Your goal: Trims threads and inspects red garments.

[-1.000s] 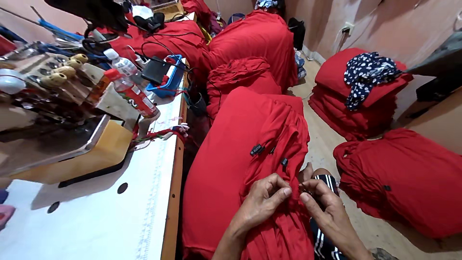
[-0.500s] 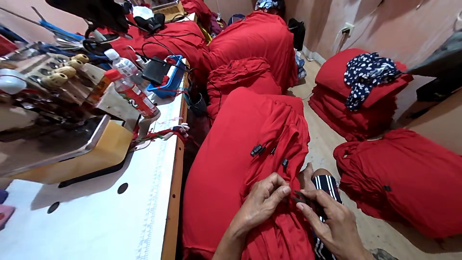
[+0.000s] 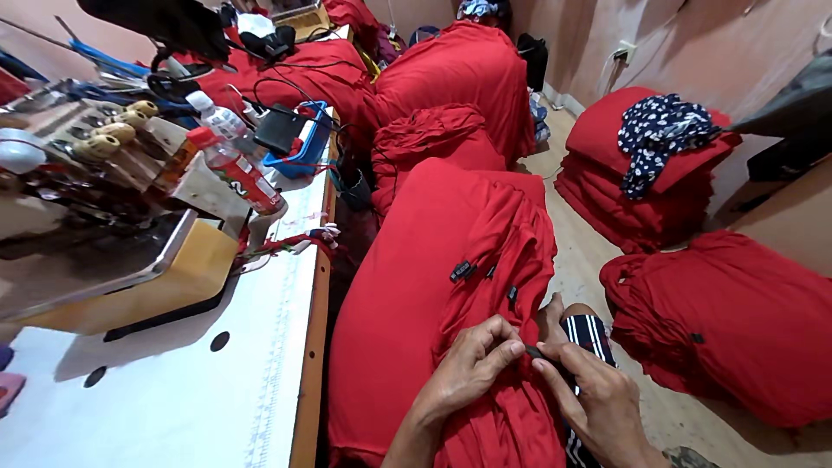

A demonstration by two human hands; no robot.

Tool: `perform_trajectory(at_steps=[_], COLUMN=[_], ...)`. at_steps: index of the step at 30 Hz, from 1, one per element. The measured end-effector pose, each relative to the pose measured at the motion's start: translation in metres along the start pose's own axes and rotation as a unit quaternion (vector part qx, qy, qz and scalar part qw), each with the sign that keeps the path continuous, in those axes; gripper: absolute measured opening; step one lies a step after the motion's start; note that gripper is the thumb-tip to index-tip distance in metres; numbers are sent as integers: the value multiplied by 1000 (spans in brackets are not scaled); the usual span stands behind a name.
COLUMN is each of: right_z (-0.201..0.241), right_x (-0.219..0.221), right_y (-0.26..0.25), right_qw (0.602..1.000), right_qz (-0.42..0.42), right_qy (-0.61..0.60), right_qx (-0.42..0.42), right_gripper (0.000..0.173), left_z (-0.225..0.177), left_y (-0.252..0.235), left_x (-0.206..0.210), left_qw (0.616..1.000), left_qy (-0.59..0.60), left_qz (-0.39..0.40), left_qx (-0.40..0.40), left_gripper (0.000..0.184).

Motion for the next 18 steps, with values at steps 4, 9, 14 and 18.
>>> perform_trajectory(at_steps=[4, 9, 14, 18], right_z=[-1, -23, -31, -5], right_x=[-2, 6, 27, 33], right_y=[0, 0, 7, 7], right_qw=[1000, 962, 879, 912], right_qz=[-9, 27, 111, 142], right_qy=[-11, -238, -421, -382], right_qx=[4, 132, 194, 52], right_gripper=[28, 31, 49, 51], left_z=[-1, 0, -1, -14], left_y=[0, -1, 0, 9], left_x=[0, -2, -3, -23], left_qw=[1000, 998, 993, 980], left_qy=[1, 62, 104, 83], left_qz=[7, -26, -55, -161], left_qx=[11, -15, 11, 87], left_gripper=[20, 15, 11, 15])
Point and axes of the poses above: each hand's wrist, its own y-axis away from the middle knuckle, its own x-axis out of the palm, z = x × y, the point moved 6 cm from there along -y, towards the middle knuckle, and after that the axes turned 7 degrees about z, right-handed, at the moved point
